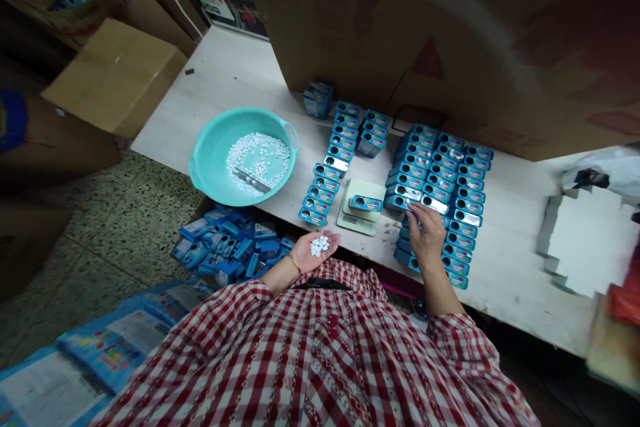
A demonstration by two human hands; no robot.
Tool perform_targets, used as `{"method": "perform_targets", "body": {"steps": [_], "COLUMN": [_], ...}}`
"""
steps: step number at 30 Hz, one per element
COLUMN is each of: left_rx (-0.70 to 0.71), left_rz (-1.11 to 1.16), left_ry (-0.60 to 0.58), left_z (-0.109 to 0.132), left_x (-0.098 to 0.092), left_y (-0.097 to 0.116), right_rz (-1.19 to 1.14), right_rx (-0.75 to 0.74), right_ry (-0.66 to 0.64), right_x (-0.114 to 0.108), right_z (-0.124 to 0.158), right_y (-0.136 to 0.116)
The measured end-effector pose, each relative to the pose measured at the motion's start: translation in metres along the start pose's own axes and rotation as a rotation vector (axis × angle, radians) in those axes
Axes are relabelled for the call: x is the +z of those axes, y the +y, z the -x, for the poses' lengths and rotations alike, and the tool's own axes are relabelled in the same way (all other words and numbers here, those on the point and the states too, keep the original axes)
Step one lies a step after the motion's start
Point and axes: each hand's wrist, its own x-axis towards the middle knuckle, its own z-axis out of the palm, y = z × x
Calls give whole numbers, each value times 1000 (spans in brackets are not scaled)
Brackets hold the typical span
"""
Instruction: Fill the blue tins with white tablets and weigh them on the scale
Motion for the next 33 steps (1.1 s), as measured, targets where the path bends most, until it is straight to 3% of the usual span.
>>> {"method": "perform_targets", "body": {"steps": [4, 9, 12, 19, 25, 28, 33], "left_rx": [-11, -34, -30, 26, 50, 53, 62], "left_rz": [-32, -77, -72, -28, -44, -70, -64], "left_ry": [-31, -69, -46, -66, -150, -175, -141], "left_z": [-1, -6, -7, -10, -24, -26, -21], "left_x": [0, 0, 4, 25, 43, 45, 36], "left_y": [-2, -7, -9, -10, 1, 7, 7], "right_rz": [-49, -185, -138, -174, -231, -137, -49], "right_rx": [-74, -321, -333, -332, -225, -155, -171], "right_ry": [-67, -499, -591, -566, -407, -355, -395], "right_x": [5, 29, 43, 55, 48, 50, 60], "right_z": [15, 47, 56, 41, 11, -8, -23], "right_y": [-29, -100, -121, -101, -84, -72, -62]}}
